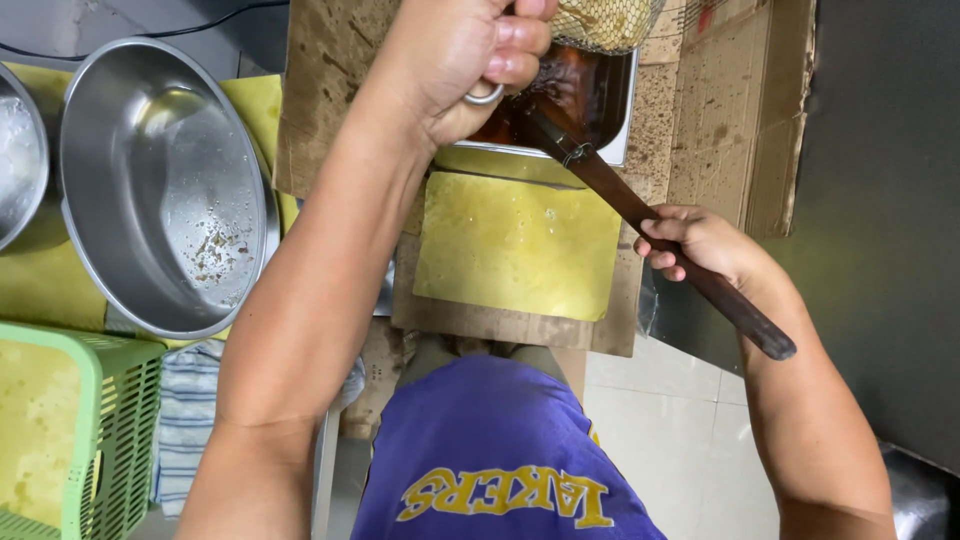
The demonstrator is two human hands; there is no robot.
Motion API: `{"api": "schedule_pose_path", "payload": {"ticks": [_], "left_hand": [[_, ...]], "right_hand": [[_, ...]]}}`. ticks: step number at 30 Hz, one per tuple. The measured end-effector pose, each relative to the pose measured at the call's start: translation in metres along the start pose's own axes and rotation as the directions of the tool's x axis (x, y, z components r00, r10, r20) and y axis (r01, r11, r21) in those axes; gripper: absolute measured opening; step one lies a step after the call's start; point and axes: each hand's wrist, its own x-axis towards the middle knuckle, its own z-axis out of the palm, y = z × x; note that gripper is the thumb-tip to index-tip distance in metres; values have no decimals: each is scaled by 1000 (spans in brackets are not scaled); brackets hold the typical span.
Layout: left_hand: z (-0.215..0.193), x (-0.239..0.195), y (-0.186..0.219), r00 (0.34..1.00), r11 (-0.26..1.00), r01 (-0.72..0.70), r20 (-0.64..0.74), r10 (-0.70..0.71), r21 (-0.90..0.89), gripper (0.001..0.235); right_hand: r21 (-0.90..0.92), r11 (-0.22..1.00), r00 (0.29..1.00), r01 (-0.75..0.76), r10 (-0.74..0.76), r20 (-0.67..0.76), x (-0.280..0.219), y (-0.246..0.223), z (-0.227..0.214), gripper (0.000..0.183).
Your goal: The person uses a metal strainer to lift a batch of potato chips from a deep fryer, shakes them to drain excess oil, and then transfers them into a green plastic basket. They also use a long-handled wooden spatula to stir the hot oil in the fryer.
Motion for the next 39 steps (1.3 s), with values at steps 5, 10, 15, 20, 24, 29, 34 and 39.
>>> {"api": "schedule_pose_path", "payload": {"ticks": [5,10,15,20,24,29,34,39], "left_hand": [[5,-5,8,999,999,32,-8,-32,9,24],[6,-2,13,998,998,52,-44,-51,26,26],[2,4,10,998,998,57,-42,-57,3,25],[7,6,6,992,996,81,-95,-79,25,24],[7,5,5,993,995,89,-86,-85,40,24],[13,-8,15,991,989,107,-91,-97,104,17],[11,-2,4,994,992,88,-78,-81,93,18],[8,-1,-4,989,992,88,-123,-77,92,24]], "right_hand": [[136,991,1000,-5,4,9,-6,5,-16,12],[161,987,995,26,-40,86,-31,12,-33,10],[-25,997,997,68,-67,37,-66,0,-32,11],[-605,773,955,-192,4,-298,-101,-49,-4,14],[-796,505,931,-333,46,-361,-104,-96,19,47],[-899,31,897,-437,92,-433,-107,-139,36,19],[-842,262,879,-472,213,-427,-93,-151,-2,19],[-743,490,890,-457,255,-379,-59,-159,-64,66]]}}
